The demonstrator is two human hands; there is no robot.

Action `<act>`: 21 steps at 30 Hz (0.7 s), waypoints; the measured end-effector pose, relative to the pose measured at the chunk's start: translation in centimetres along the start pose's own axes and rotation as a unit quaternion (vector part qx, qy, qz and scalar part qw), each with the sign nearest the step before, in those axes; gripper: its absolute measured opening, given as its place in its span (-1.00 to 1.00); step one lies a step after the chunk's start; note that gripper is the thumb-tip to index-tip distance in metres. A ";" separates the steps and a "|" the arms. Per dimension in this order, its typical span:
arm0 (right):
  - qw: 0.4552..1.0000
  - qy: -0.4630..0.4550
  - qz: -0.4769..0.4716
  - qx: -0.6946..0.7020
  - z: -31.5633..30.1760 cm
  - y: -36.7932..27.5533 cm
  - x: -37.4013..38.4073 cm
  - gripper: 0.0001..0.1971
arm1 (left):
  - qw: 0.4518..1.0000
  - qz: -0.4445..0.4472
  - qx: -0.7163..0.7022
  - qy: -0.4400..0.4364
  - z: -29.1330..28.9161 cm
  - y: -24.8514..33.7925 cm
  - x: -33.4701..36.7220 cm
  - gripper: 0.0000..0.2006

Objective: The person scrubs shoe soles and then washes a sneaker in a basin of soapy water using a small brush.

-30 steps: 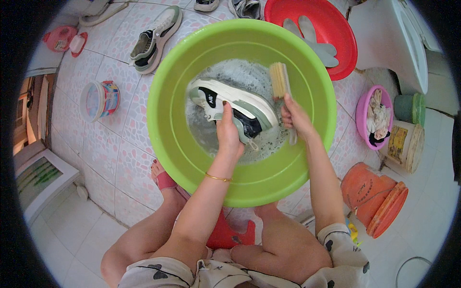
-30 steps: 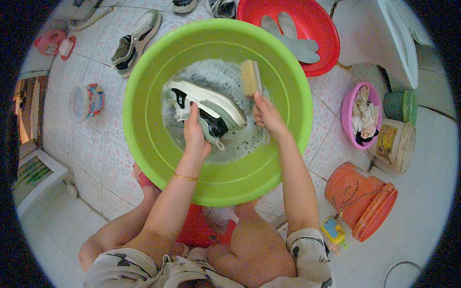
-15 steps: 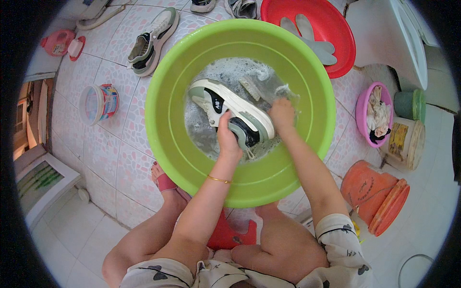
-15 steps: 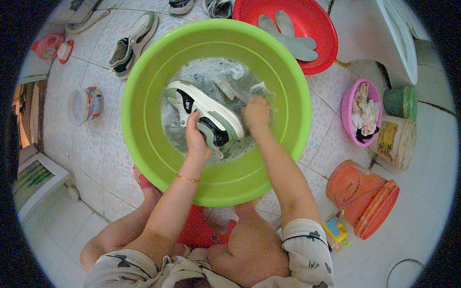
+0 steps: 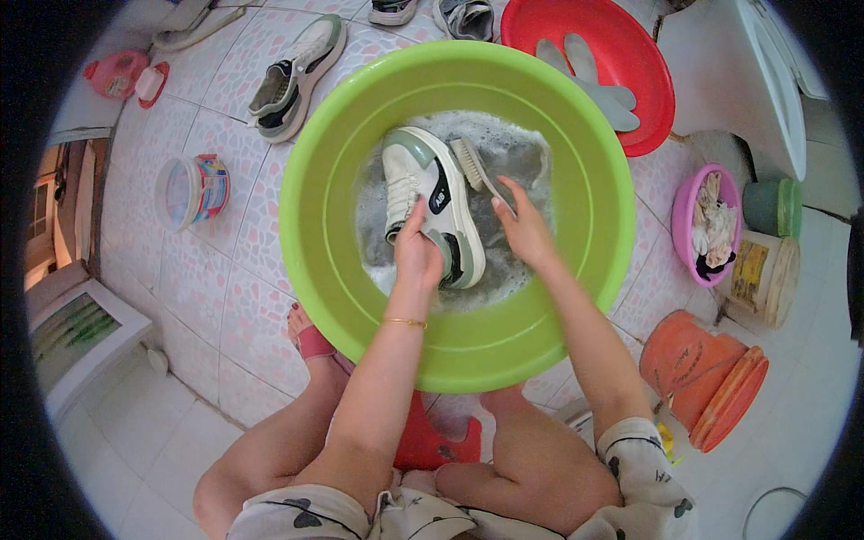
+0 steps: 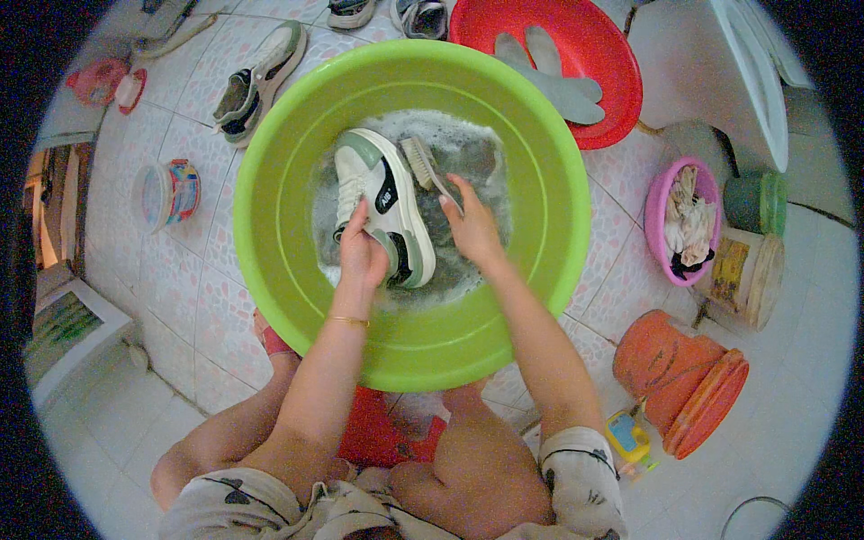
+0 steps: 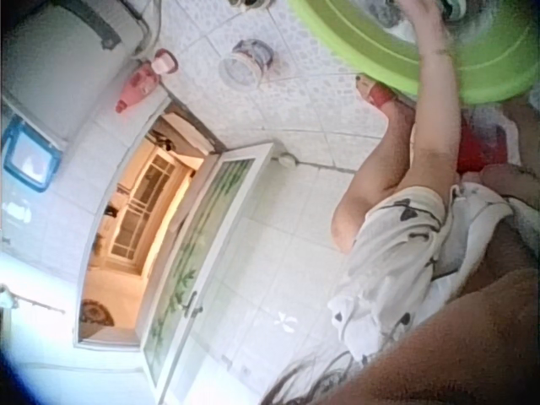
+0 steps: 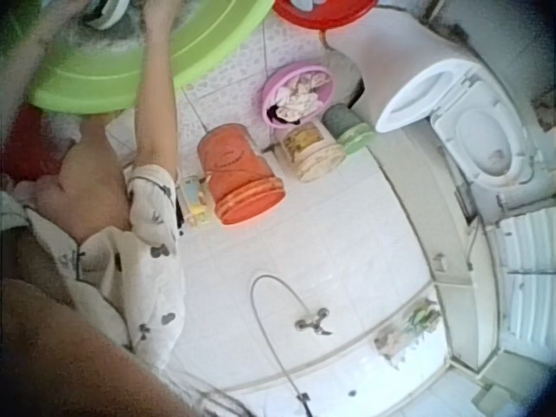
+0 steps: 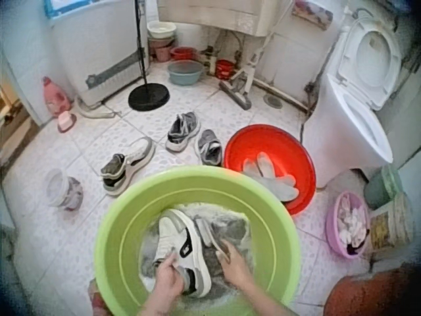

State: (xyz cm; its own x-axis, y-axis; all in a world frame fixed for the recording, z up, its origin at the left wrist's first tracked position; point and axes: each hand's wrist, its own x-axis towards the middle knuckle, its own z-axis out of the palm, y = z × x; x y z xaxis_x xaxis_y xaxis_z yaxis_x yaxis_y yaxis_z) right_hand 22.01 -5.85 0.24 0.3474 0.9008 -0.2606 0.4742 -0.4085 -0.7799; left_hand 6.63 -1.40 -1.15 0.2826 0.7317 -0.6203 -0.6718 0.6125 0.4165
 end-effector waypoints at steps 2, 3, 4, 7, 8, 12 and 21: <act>0.996 0.053 -0.058 0.048 -0.1 -1.2 -1.3 -0.61 | 0.999 -0.005 0.006 0.032 0.1 -0.4 0.5 -0.58; 0.999 0.026 -0.020 0.024 0.2 -2.4 -2.4 -0.59 | 0.997 -0.005 0.017 0.069 -0.2 -0.2 0.7 -0.59; 1.000 -0.002 0.018 -0.001 0.6 -3.2 -3.4 -0.57 | 0.997 -0.016 0.006 0.075 -0.9 0.0 1.3 -0.58; 0.995 -0.021 -0.058 -0.080 1.8 -2.6 -6.8 -0.51 | 0.996 -0.054 -0.069 0.021 -0.3 0.1 1.8 -0.52; 0.995 -0.023 -0.059 -0.080 2.4 -2.7 -8.2 -0.51 | 0.998 -0.044 -0.050 0.016 -0.7 0.0 2.1 -0.48; 0.974 -0.058 -0.076 -0.208 3.3 -3.1 -9.7 -0.44 | 0.989 -0.111 -0.063 0.076 -0.9 0.3 2.0 -0.56; 0.953 0.009 -0.118 -0.280 4.2 -3.7 2.0 -0.44 | 0.978 0.015 0.054 0.199 -0.9 -2.6 4.0 -0.59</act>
State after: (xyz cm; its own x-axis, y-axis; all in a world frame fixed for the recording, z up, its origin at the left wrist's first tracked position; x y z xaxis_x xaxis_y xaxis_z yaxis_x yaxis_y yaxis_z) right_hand 17.58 -1.91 0.17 0.1887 0.9767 -0.1019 0.8962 -0.2137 -0.3889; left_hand 8.88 -0.38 -5.29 -0.0390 0.5886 -0.8075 -0.5927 0.6370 0.4929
